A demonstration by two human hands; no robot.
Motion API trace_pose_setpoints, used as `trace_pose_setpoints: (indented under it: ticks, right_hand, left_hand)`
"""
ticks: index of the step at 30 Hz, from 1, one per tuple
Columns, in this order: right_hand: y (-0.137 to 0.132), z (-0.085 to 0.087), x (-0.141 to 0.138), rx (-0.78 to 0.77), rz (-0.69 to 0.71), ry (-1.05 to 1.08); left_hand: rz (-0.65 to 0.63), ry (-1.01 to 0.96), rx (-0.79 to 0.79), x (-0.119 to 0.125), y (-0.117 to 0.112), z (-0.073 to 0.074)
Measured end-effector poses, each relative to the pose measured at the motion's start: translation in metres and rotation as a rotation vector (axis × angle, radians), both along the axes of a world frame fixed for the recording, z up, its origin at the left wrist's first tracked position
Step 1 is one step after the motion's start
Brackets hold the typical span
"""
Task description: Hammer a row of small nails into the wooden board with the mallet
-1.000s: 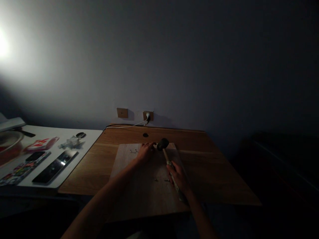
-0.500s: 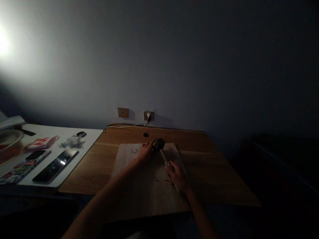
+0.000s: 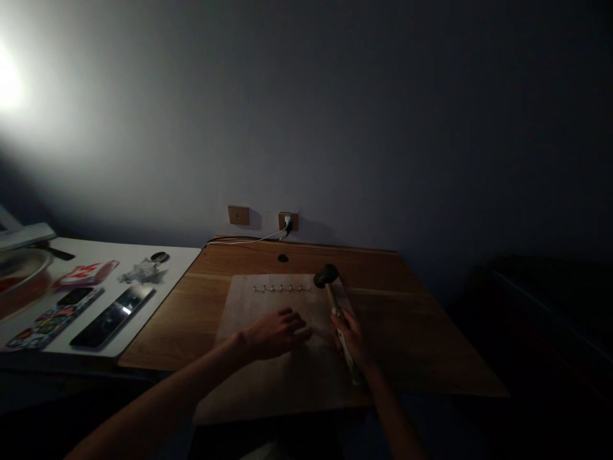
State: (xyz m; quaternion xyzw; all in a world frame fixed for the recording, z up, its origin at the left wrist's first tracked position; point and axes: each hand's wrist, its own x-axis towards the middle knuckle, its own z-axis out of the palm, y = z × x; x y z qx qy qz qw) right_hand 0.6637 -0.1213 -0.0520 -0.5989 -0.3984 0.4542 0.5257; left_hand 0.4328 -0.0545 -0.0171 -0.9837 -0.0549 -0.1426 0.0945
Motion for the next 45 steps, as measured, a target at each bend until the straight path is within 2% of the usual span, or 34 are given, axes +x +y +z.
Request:
trace_pose_setpoints:
  ticks: [4, 8, 10, 14, 17, 19, 27, 32, 35, 40, 45]
  right_hand:
    - [0.000, 0.001, 0.000, -0.022, -0.043, 0.065]
    - [0.000, 0.001, 0.000, -0.034, -0.076, 0.088]
    - [0.000, 0.000, 0.001, -0.033, -0.092, 0.089]
    - [0.000, 0.000, 0.000, -0.039, -0.101, 0.090]
    - [-0.001, 0.003, -0.001, -0.040, -0.083, 0.088]
    - [-0.002, 0.006, -0.001, -0.041, -0.079, 0.083]
    - [-0.002, 0.010, -0.001, -0.050, -0.065, 0.087]
    - [-0.002, 0.006, 0.000, -0.025, -0.054, 0.073]
    - [-0.001, 0.002, 0.000, -0.003, -0.054, 0.059]
    - [-0.001, -0.005, 0.001, 0.021, -0.023, 0.037]
    - [-0.004, -0.005, 0.000, 0.035, 0.024, 0.002]
  left_hand:
    - [-0.071, 0.021, 0.065, -0.001, -0.022, -0.006]
    - [-0.030, 0.003, -0.025, 0.008, -0.016, -0.013]
    - [0.078, -0.078, -0.167, 0.019, -0.003, -0.015]
    - [0.471, -0.356, -0.494, 0.048, 0.038, -0.018]
    - [0.720, -0.469, -0.566, 0.069, 0.064, -0.023]
    - [0.792, -0.486, -0.574, 0.078, 0.072, -0.027]
    - [0.790, -0.441, -0.607, 0.085, 0.072, -0.030]
    - [0.776, -0.405, -0.584, 0.085, 0.077, -0.036]
    - [0.726, -0.382, -0.590, 0.085, 0.078, -0.039]
    - [0.708, -0.433, -0.610, 0.085, 0.081, -0.042]
    - [0.716, -0.509, -0.681, 0.085, 0.088, -0.053]
